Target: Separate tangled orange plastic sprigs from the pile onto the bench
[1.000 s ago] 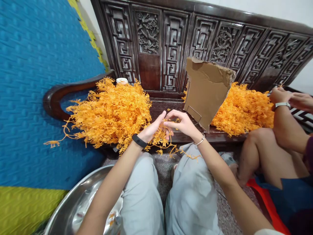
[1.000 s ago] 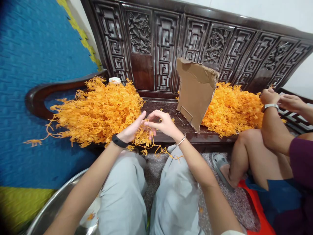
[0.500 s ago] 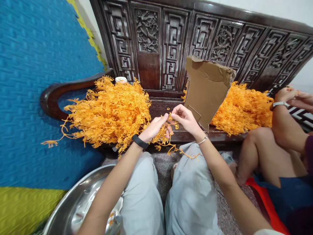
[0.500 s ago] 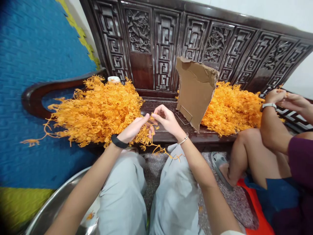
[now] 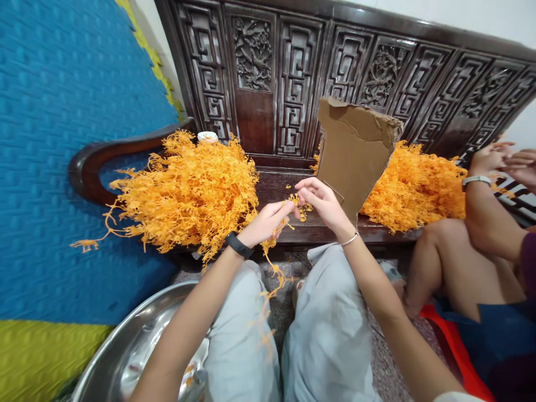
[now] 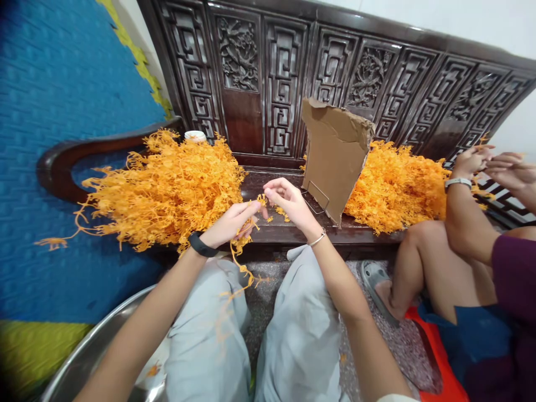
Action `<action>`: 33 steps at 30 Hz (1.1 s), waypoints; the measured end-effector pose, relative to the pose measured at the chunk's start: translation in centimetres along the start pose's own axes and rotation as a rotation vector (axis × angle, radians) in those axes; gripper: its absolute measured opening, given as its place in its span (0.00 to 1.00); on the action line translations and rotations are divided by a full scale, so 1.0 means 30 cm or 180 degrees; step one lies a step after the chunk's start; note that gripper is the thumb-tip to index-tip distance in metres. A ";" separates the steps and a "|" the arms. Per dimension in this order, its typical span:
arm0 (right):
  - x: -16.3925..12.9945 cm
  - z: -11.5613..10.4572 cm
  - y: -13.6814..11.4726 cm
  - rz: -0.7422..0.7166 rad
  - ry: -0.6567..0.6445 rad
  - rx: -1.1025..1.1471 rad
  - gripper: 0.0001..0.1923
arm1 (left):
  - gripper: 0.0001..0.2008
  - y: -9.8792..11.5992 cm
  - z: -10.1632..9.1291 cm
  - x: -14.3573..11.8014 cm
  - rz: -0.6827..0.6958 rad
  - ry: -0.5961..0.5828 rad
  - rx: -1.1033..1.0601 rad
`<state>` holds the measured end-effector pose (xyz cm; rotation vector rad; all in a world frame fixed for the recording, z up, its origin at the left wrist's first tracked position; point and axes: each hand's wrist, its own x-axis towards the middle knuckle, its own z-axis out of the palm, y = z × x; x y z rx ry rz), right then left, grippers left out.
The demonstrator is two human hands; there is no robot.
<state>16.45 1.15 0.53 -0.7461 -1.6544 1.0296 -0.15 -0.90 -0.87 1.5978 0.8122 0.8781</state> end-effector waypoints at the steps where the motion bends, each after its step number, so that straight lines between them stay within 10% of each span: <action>1: 0.000 -0.003 0.000 0.0009 -0.0037 0.0018 0.17 | 0.18 0.002 0.002 -0.003 0.0038 0.0019 0.0049; 8: -0.015 -0.009 -0.008 -0.0039 -0.1019 -0.0593 0.15 | 0.19 0.006 0.001 -0.009 0.0022 -0.0059 0.0248; 20: -0.033 0.001 -0.021 -0.0322 -0.0156 -0.1485 0.16 | 0.29 0.016 -0.008 0.003 -0.0241 -0.0089 0.0056; 33: -0.036 -0.011 -0.037 0.0094 -0.0862 -0.1269 0.18 | 0.33 0.021 -0.021 -0.006 -0.0488 -0.0563 0.0342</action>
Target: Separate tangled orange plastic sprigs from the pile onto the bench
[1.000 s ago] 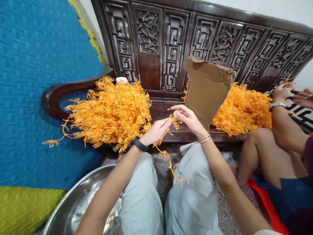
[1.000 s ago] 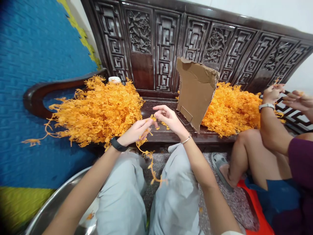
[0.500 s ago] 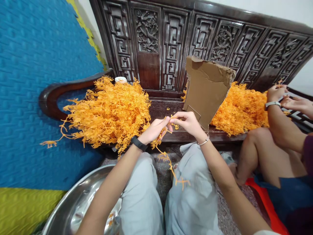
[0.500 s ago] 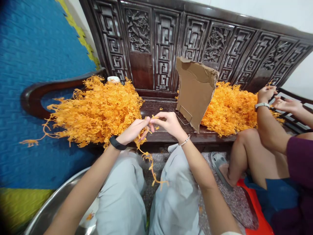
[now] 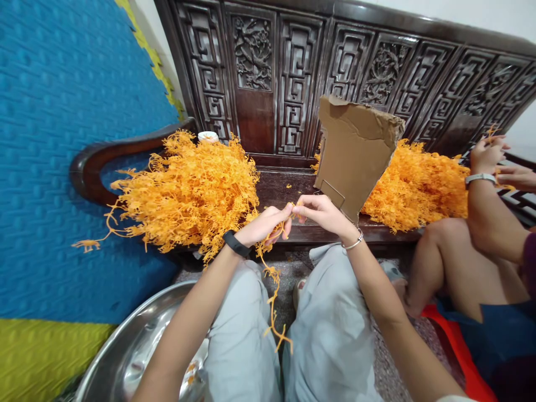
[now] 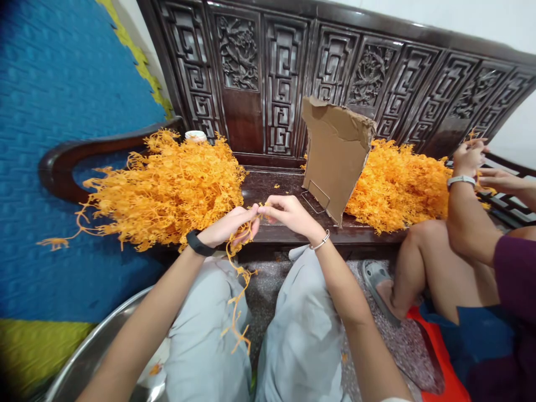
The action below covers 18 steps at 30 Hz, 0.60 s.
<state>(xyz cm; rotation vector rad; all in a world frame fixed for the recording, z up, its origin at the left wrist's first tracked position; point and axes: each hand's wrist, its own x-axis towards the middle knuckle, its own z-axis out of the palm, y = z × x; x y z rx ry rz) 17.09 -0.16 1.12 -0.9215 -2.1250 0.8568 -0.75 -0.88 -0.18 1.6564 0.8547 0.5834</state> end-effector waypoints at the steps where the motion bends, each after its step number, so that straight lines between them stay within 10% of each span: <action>1: 0.000 0.002 0.000 0.0004 0.0031 0.0030 0.18 | 0.34 -0.001 -0.001 0.000 -0.0002 -0.0008 0.0000; 18: -0.009 0.005 0.001 -0.0144 0.0092 0.0586 0.12 | 0.30 -0.010 0.000 0.001 0.0315 -0.0027 -0.0299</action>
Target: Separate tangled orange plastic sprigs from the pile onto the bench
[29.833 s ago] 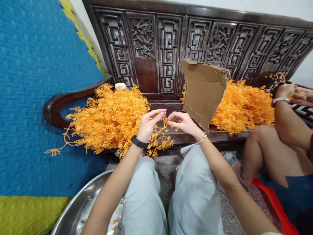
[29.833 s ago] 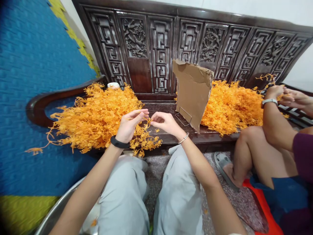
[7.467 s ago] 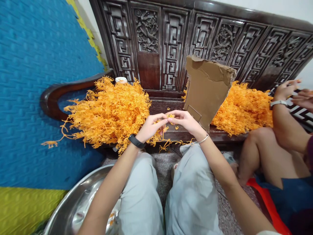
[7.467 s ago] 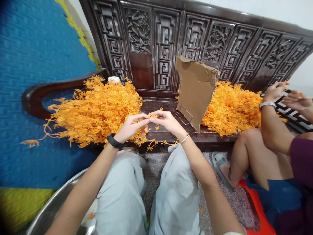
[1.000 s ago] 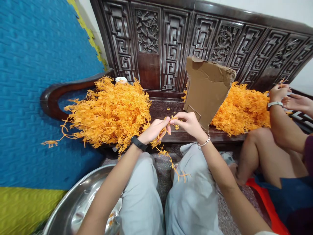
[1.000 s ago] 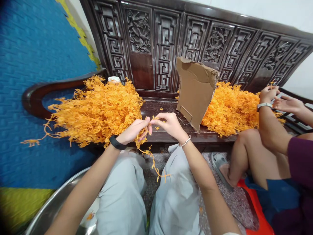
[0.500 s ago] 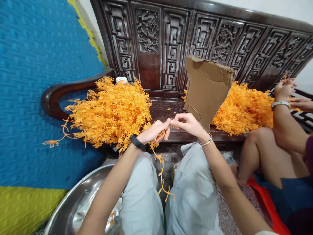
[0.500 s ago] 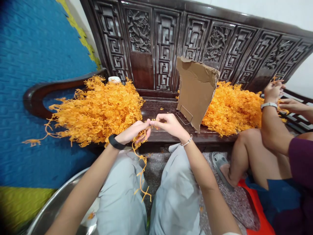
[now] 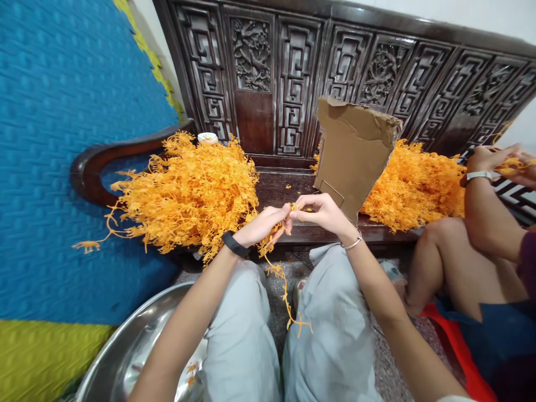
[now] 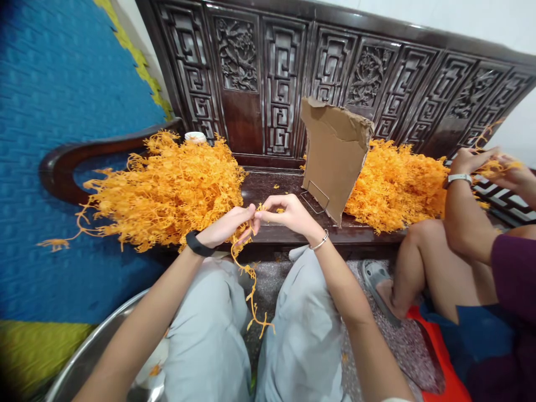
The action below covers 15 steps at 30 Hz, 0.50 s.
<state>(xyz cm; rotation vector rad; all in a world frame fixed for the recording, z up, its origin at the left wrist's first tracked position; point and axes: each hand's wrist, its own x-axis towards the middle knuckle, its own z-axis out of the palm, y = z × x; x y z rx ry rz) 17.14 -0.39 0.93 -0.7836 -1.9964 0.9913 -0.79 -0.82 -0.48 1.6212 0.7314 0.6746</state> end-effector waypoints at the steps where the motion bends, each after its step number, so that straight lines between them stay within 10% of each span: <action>1: -0.001 -0.001 0.000 0.0038 -0.0096 0.0070 0.12 | 0.29 -0.001 -0.001 0.000 0.0015 -0.0027 -0.0023; 6: -0.003 -0.006 -0.006 0.0202 -0.0733 0.0517 0.11 | 0.27 0.002 -0.008 -0.008 -0.0033 -0.0595 -0.0106; 15: -0.003 0.027 -0.014 0.0039 -0.0688 0.1631 0.11 | 0.23 0.028 0.003 -0.017 0.0184 -0.0852 -0.0689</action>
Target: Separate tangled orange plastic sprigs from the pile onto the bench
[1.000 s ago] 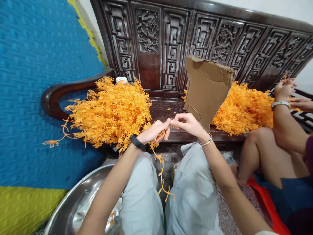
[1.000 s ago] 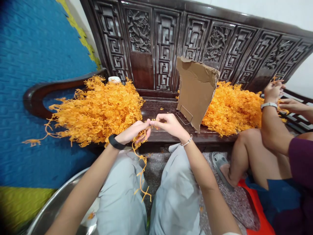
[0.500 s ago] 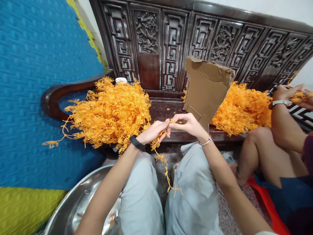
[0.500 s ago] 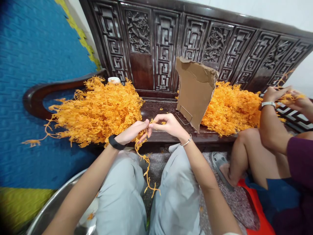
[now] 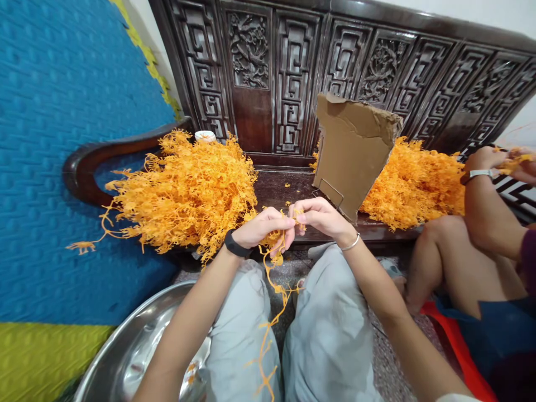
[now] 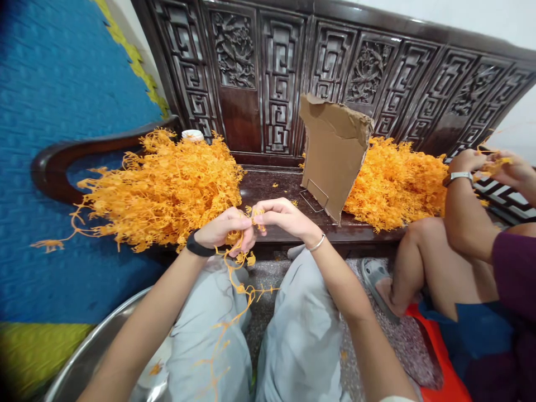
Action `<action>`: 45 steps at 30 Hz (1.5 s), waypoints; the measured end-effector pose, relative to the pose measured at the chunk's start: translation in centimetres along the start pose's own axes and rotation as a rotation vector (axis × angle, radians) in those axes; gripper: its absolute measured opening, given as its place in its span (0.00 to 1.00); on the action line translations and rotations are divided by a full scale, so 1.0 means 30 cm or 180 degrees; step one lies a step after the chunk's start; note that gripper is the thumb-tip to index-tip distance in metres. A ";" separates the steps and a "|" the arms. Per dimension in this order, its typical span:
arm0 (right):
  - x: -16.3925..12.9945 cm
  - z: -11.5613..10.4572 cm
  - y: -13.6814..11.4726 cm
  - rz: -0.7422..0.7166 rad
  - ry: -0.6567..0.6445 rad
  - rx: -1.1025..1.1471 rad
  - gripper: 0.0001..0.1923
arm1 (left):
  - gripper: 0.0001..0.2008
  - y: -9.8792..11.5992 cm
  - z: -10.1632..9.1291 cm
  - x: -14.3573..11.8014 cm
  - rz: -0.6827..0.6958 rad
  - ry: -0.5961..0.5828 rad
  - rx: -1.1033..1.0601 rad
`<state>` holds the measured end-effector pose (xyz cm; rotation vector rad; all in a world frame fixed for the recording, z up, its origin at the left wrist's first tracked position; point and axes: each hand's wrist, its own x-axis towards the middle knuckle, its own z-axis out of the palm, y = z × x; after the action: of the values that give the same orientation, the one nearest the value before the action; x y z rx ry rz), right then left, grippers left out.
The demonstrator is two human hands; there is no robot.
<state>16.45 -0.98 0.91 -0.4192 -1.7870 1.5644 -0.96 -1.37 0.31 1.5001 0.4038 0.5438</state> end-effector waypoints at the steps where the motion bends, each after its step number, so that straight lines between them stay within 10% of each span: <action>1: 0.003 0.007 0.001 0.0017 -0.0013 0.0173 0.11 | 0.23 -0.004 0.002 0.003 0.0089 -0.0007 -0.0061; 14: 0.016 0.046 0.002 -0.0165 0.0066 0.0836 0.12 | 0.23 -0.041 0.009 0.044 0.1009 -0.0402 -0.0870; 18: 0.012 0.013 -0.029 -0.0594 0.0764 0.1059 0.19 | 0.29 -0.043 -0.003 0.031 0.1370 -0.0723 -0.1059; 26: 0.027 -0.169 0.047 -0.0449 0.1660 -0.0832 0.12 | 0.26 -0.005 0.018 0.053 0.0682 0.0822 -0.1101; 33: 0.113 -0.319 0.239 0.1203 0.2151 -0.2220 0.08 | 0.19 -0.021 -0.004 0.091 -0.0185 0.1356 -0.0968; 45: 0.134 -0.411 0.394 0.1840 0.2408 -0.2535 0.08 | 0.22 -0.014 -0.040 0.066 -0.0622 0.1746 -0.1306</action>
<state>19.71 13.10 -9.05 -1.7621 -1.6334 0.7228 0.01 0.74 -0.02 0.8915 0.8019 0.8261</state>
